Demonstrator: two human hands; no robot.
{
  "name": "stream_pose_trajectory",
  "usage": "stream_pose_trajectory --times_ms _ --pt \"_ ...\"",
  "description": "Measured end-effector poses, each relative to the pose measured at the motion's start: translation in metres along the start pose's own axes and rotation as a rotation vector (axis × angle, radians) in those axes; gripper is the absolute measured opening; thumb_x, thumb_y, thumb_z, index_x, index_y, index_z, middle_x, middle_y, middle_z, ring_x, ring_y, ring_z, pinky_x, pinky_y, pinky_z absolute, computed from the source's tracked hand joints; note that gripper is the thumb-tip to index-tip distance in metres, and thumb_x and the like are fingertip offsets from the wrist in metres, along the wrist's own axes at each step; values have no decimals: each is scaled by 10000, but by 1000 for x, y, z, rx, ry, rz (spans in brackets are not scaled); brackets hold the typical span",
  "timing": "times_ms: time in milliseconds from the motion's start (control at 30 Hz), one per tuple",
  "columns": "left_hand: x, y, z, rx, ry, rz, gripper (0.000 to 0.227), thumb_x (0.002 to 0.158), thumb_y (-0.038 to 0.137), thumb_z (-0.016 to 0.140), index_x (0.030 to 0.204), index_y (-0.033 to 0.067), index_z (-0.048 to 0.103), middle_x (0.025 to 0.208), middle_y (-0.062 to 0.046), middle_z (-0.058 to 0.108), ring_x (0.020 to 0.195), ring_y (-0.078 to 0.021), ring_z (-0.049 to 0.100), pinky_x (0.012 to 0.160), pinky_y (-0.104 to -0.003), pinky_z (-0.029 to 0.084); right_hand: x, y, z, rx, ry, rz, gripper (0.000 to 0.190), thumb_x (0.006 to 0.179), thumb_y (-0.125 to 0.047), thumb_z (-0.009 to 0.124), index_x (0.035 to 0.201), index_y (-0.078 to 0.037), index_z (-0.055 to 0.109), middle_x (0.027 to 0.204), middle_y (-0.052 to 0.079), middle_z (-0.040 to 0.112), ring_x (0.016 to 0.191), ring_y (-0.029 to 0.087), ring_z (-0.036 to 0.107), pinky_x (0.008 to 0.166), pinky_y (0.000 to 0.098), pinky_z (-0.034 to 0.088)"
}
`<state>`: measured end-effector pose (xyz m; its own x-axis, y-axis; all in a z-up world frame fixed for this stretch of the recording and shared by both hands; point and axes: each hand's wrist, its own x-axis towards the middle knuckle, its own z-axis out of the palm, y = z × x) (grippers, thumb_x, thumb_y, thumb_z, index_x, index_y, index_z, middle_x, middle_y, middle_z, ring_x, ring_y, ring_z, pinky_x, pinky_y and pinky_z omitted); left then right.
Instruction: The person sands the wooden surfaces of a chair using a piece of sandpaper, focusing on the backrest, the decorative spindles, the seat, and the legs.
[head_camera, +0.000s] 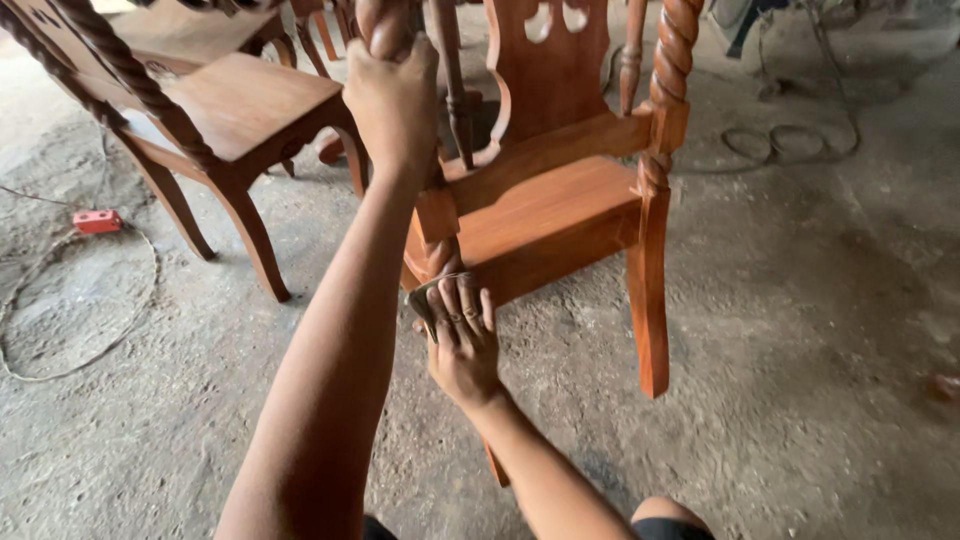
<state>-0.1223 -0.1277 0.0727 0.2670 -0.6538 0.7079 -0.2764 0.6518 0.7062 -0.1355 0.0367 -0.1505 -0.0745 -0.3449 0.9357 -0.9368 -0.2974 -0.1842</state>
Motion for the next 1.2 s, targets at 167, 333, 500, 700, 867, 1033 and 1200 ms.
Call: stream_pose_trajectory --times_ms 167,333,500,700,867,1033,1200 --pt "5 -17 5 -61 -1 95 442 893 329 713 1044 -27 499 907 -191 785 872 -363 759 820 -436 580 12 28 -25 307 -135 184 353 1034 -107 488 1331 67 566 1310 249 614 1237 448 591 1053 552 438" --pt "-25 -49 -5 79 -46 89 429 926 339 758 1069 23 505 943 -208 766 888 -399 736 799 -457 567 -58 31 37 246 -162 -8 457 1030 -30 505 1480 34 467 1568 252 419 1493 522 310 1250 590 313" --pt "-39 -53 -2 71 -66 56 447 938 335 744 1090 12 475 880 -228 753 839 -410 744 747 -447 591 -214 10 17 150 -133 127 538 1102 -132 516 1600 -59 327 1661 204 289 1549 453 206 1321 616 215" --pt "-36 -56 -3 37 -64 25 413 929 339 755 1046 24 516 813 -189 778 765 -367 781 721 -423 610 -96 26 57 209 -37 159 475 1097 -144 507 1503 82 409 1592 312 358 1503 573 268 1264 614 296" --pt "-33 -60 -3 104 -28 125 433 946 320 798 1085 -4 545 902 -223 767 836 -375 769 746 -419 603 -7 70 25 197 121 319 408 1104 -105 414 1485 -5 524 1575 233 508 1532 416 440 1301 506 360" --pt "-29 -58 -5 5 -82 118 399 947 292 776 1106 1 554 993 -208 775 894 -322 803 804 -398 625 -34 106 39 293 -34 -51 402 1144 -157 436 1505 21 449 1620 209 390 1564 404 326 1330 538 266" --pt "-31 -59 -5 48 -93 107 363 959 259 761 1110 -1 556 1005 -207 757 906 -304 782 836 -394 605 -29 238 32 19 -66 125 541 1131 -268 348 1604 -5 336 1699 208 235 1587 413 150 1307 516 146"
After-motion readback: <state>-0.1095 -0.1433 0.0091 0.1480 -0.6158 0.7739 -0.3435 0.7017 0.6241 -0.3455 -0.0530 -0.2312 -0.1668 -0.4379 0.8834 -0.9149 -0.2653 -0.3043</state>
